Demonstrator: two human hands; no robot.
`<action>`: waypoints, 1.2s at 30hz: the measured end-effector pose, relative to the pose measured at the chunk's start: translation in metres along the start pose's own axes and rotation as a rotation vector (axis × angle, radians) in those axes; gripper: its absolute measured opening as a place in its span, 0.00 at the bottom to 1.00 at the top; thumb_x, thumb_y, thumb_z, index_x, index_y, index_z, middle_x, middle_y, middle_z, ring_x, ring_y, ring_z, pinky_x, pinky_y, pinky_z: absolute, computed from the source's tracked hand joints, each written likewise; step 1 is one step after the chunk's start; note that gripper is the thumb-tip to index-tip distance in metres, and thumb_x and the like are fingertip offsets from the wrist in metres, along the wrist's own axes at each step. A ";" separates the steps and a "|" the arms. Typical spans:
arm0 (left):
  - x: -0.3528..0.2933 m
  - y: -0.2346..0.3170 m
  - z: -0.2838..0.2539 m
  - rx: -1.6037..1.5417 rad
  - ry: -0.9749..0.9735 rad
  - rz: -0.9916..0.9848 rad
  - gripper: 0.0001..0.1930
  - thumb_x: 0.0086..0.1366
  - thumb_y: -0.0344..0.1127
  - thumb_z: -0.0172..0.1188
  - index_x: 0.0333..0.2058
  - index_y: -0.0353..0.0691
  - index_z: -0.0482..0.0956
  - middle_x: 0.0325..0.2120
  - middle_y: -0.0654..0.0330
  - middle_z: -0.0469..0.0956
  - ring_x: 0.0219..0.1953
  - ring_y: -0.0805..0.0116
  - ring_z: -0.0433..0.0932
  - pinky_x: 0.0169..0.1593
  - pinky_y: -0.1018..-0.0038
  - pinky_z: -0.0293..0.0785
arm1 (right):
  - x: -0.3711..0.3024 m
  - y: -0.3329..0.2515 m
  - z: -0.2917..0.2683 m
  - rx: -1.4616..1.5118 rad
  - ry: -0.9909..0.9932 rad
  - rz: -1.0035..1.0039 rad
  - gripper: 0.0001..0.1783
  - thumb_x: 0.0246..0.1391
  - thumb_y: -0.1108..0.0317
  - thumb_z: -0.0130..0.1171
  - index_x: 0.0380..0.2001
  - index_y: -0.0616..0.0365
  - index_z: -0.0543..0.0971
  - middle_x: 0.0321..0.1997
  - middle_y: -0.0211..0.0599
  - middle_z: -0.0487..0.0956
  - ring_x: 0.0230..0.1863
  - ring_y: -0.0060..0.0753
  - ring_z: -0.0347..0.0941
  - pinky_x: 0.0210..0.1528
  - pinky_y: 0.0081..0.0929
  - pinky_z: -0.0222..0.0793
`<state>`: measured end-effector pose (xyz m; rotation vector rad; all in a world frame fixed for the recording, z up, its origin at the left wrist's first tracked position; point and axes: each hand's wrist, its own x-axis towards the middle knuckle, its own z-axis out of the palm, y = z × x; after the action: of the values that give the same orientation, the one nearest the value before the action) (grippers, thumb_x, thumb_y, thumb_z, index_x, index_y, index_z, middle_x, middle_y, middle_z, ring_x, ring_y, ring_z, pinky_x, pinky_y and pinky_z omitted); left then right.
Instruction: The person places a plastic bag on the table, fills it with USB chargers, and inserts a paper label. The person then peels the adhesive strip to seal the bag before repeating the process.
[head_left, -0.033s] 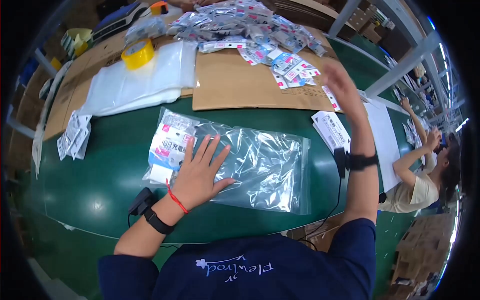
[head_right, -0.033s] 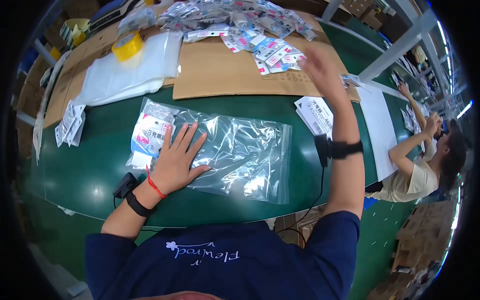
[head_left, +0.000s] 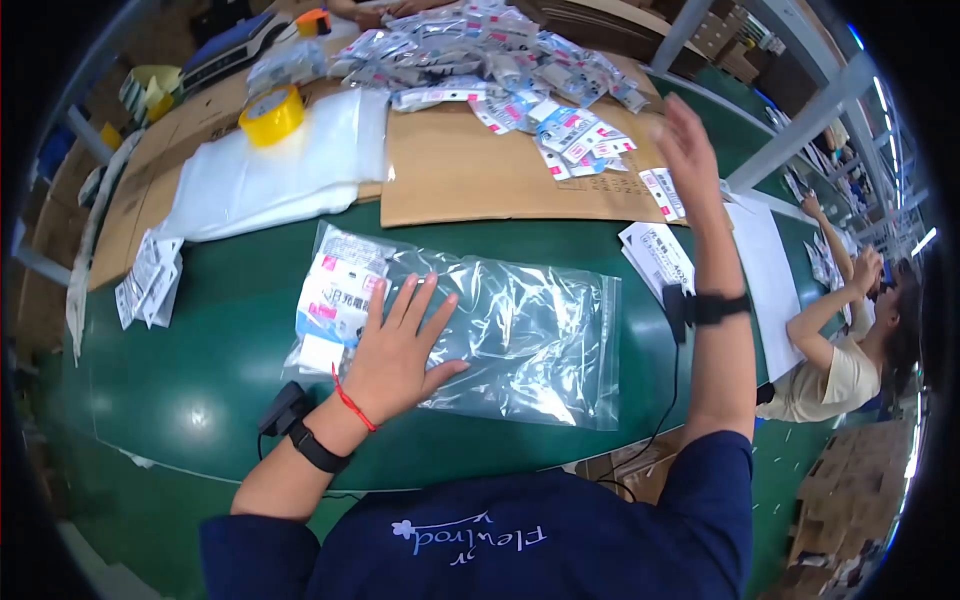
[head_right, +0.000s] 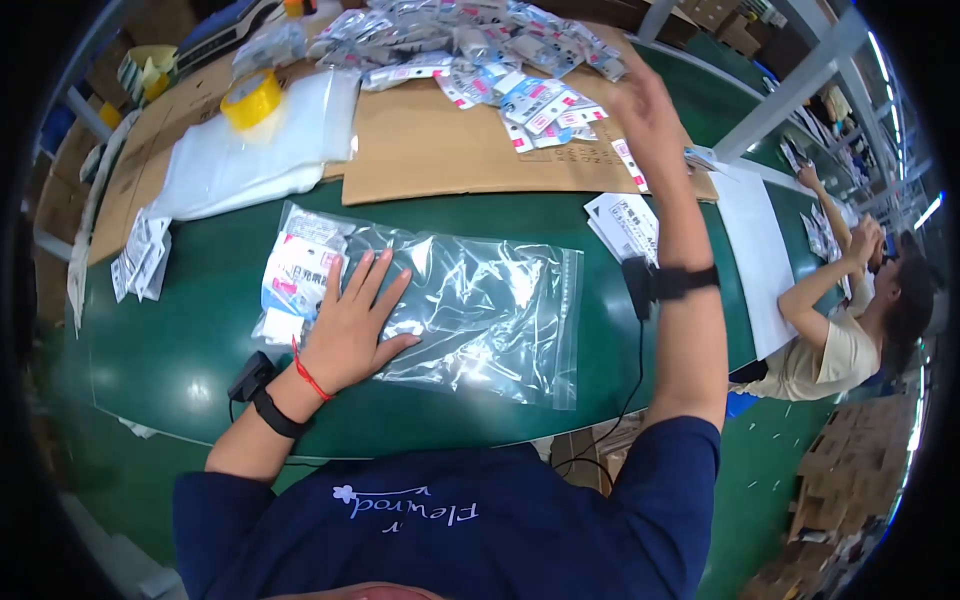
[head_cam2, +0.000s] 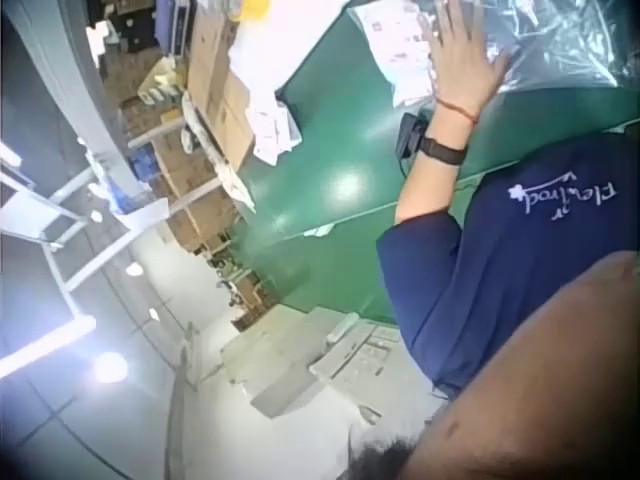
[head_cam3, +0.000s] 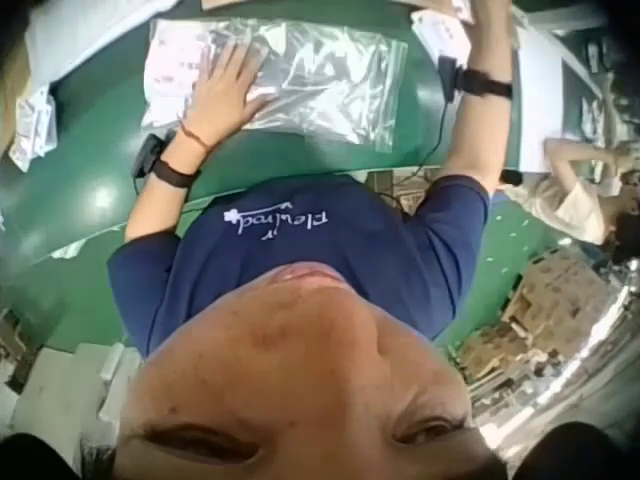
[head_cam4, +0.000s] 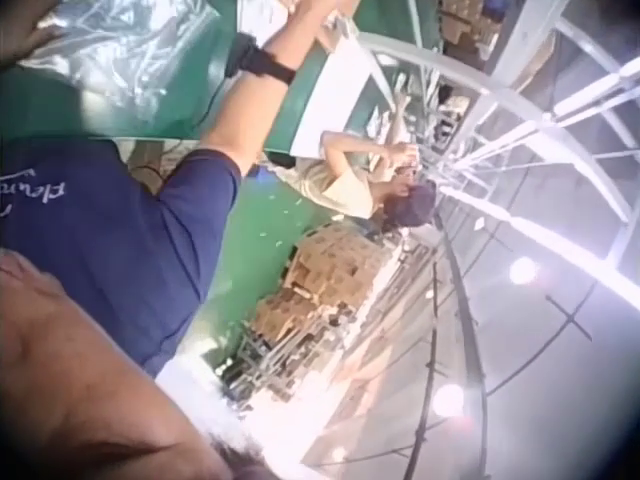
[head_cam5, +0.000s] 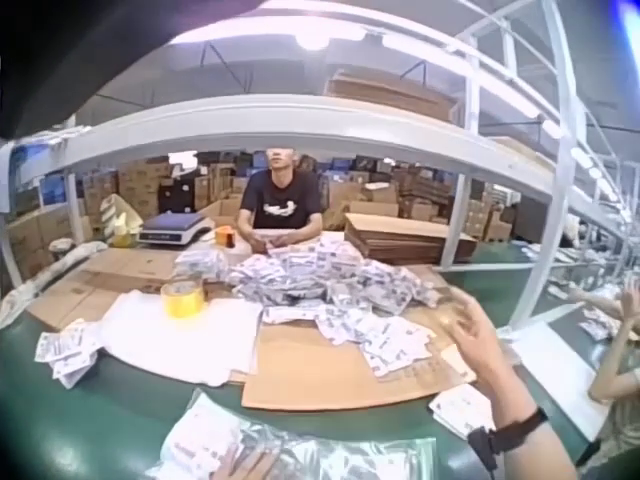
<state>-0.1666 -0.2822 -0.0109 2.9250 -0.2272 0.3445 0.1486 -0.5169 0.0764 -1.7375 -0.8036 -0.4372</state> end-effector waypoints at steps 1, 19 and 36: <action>0.000 0.001 0.000 0.017 -0.003 -0.004 0.36 0.57 0.57 0.57 0.58 0.39 0.65 0.61 0.46 0.58 0.63 0.48 0.56 0.65 0.48 0.42 | 0.015 0.013 0.004 -0.018 0.147 0.035 0.31 0.53 0.59 0.60 0.57 0.61 0.66 0.49 0.44 0.74 0.48 0.33 0.71 0.50 0.27 0.68; 0.007 0.001 -0.004 -0.075 0.027 -0.011 0.37 0.57 0.53 0.59 0.60 0.39 0.61 0.62 0.45 0.55 0.65 0.48 0.53 0.66 0.50 0.41 | -0.040 0.022 0.074 -0.538 -0.399 -0.350 0.17 0.51 0.66 0.56 0.46 0.49 0.80 0.43 0.45 0.79 0.55 0.45 0.69 0.54 0.40 0.64; 0.020 0.013 -0.027 -1.795 0.263 -0.635 0.20 0.66 0.40 0.56 0.51 0.34 0.70 0.43 0.60 0.77 0.42 0.72 0.77 0.45 0.75 0.74 | -0.051 -0.034 0.102 -0.540 -0.482 -0.105 0.22 0.57 0.59 0.55 0.51 0.61 0.74 0.54 0.50 0.72 0.56 0.43 0.68 0.57 0.34 0.63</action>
<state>-0.1549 -0.2918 0.0220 1.0550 0.3053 0.1962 0.0775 -0.4306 0.0348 -2.3600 -1.2004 -0.3237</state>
